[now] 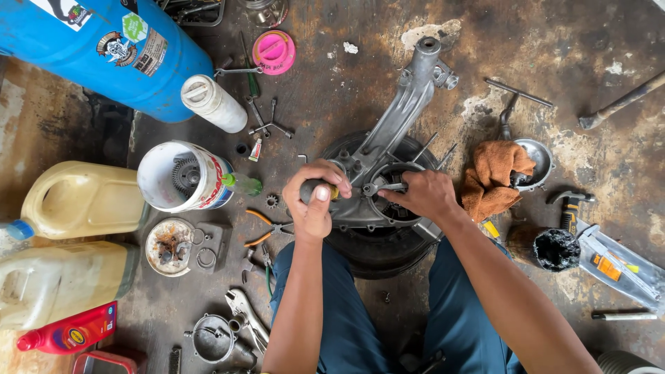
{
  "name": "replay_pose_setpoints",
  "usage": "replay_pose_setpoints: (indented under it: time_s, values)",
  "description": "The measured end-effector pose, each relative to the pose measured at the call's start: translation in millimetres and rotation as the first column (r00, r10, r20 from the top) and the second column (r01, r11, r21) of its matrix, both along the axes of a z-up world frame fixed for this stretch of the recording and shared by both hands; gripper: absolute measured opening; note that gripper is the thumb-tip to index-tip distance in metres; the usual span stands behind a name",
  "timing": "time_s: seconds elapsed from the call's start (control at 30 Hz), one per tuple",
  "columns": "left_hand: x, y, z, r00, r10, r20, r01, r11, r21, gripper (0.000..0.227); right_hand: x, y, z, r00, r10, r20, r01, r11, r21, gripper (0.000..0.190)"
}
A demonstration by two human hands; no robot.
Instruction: The person uses a hammer and a metal tool to tap and adjust components inside a disassembled engine casing. They also use a wrench to tighten or loosen parts within the assembly. The work is performed on a cluttered floor with various tools and containers nearby.
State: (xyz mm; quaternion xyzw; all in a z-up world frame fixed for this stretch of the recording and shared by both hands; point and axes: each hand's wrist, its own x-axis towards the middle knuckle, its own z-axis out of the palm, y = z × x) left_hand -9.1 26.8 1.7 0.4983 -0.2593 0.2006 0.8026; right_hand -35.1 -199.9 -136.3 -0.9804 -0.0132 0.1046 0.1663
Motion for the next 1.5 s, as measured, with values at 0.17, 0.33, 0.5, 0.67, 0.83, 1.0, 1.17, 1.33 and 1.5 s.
replay_pose_setpoints:
  time_s: [0.17, 0.33, 0.5, 0.67, 0.83, 1.0, 1.17, 1.33, 1.5]
  values:
    - [-2.0, -3.1, -7.3, 0.995, -0.093, -0.043, 0.091, 0.995, -0.029, 0.041, -1.8, 3.7, 7.1, 1.000, -0.023, 0.021, 0.023, 1.000, 0.017, 0.064]
    - [0.0, -10.9, -20.4, 0.999, -0.039, -0.031, 0.037, 0.998, -0.056, 0.046, -6.4, 8.8, -1.6, 0.995, -0.094, 0.045, 0.095, 0.995, -0.028, 0.070]
    - [-0.3, -8.5, -29.8, 0.998, 0.065, 0.010, -0.063, 0.991, -0.118, 0.050, -10.8, 18.8, 11.2, 0.982, -0.095, 0.164, 0.100, 0.995, -0.020, 0.064]
    - [1.3, -12.1, -25.6, 0.995, 0.095, -0.009, -0.096, 0.985, -0.146, 0.052, -10.5, 19.7, 8.3, 0.975, -0.107, 0.195, 0.116, 0.993, -0.036, 0.064]
    - [-3.2, -10.2, -22.7, 0.991, 0.126, -0.047, -0.132, 0.979, -0.158, 0.052, -15.2, 22.9, 5.3, 0.960, -0.110, 0.259, 0.116, 0.993, -0.009, 0.065]
    - [2.0, -9.7, -24.0, 0.991, 0.126, -0.046, -0.131, 0.984, -0.124, 0.054, -10.3, 19.1, -5.2, 0.954, -0.113, 0.278, 0.103, 0.993, 0.048, 0.063]
    - [-0.9, -13.1, -21.1, 0.981, 0.178, -0.082, -0.186, 0.977, -0.105, 0.052, -14.4, 22.2, 1.3, 0.952, -0.104, 0.287, 0.105, 0.994, 0.012, 0.064]
    - [-7.2, -15.4, -17.3, 0.972, 0.218, -0.092, -0.225, 0.972, -0.063, 0.055, -22.0, 25.3, 11.9, 0.951, -0.078, 0.301, 0.093, 0.995, -0.036, 0.060]
    - [-8.1, -17.2, -14.3, 0.973, 0.214, -0.085, -0.214, 0.977, 0.009, 0.056, -27.1, 21.8, -6.7, 0.944, -0.103, 0.312, 0.113, 0.993, -0.015, 0.068]
